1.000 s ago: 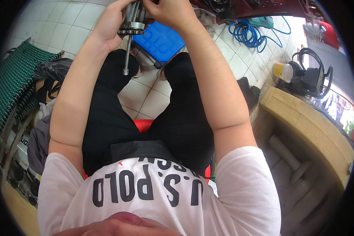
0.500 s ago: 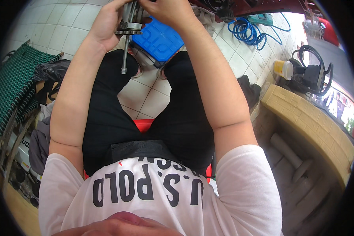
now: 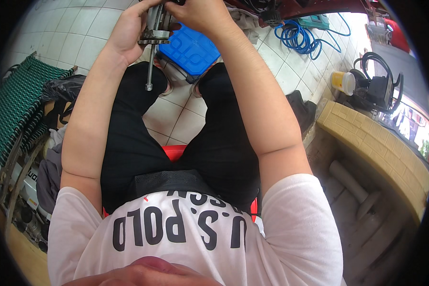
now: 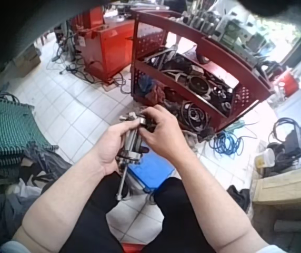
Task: The person holds a metal motorcycle component and uses a thin tool to press down on a spring-loaded part while turning a fastener by hand.
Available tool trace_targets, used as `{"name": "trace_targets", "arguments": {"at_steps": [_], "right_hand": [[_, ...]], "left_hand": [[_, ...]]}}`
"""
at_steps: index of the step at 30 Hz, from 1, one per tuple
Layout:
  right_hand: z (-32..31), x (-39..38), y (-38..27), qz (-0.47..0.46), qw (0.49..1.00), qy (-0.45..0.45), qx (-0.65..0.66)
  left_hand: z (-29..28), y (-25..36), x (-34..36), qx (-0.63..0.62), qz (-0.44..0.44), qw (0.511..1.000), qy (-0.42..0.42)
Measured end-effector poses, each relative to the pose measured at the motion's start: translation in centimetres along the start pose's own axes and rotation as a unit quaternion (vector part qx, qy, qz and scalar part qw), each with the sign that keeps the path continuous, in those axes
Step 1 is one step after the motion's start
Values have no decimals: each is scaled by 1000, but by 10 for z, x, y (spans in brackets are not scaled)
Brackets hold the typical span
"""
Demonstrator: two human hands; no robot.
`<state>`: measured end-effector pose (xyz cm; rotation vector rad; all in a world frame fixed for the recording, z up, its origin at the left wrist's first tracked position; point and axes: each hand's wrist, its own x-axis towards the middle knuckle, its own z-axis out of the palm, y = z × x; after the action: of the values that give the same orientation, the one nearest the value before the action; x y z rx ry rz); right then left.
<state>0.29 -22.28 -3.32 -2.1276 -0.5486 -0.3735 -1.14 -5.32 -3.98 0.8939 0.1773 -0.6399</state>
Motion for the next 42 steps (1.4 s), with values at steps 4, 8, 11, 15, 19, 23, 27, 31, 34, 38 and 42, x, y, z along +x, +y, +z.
{"name": "trace_targets", "arguments": {"at_steps": [4, 8, 11, 15, 19, 23, 27, 31, 34, 38, 42], "right_hand": [[0, 0, -1, -7, 1000, 2, -7], [0, 0, -3, 1, 1000, -2, -9], [0, 0, -3, 2, 1000, 2, -6], [0, 0, -3, 1, 1000, 9, -2], [1, -1, -2, 5, 1000, 7, -18], [3, -2, 1, 4, 999, 17, -29], [2, -3, 5, 15, 999, 7, -50], [2, -4, 8, 35, 997, -16, -68], [1, -6, 7, 20, 998, -14, -59], [2, -5, 7, 20, 998, 0, -52], [1, -5, 6, 28, 998, -8, -48]], "left_hand": [[1, 0, -1, 0, 3, 1000, -5], [-1, 1, -1, 0, -3, 1000, -11], [-1, 2, -1, -1, -3, 1000, -12], [-2, 2, 1, -11, -3, 1000, -18], [-2, 4, -1, 4, -3, 1000, 5], [-6, 2, 2, -17, 9, 1000, -23], [-7, -1, 5, -13, 10, 1000, -26], [-9, -2, 8, -12, -17, 999, -31], [-9, -3, 9, -18, -17, 999, -30], [-11, -4, 9, -24, -21, 999, -23], [-14, -3, 10, -49, -38, 997, -49]]}}
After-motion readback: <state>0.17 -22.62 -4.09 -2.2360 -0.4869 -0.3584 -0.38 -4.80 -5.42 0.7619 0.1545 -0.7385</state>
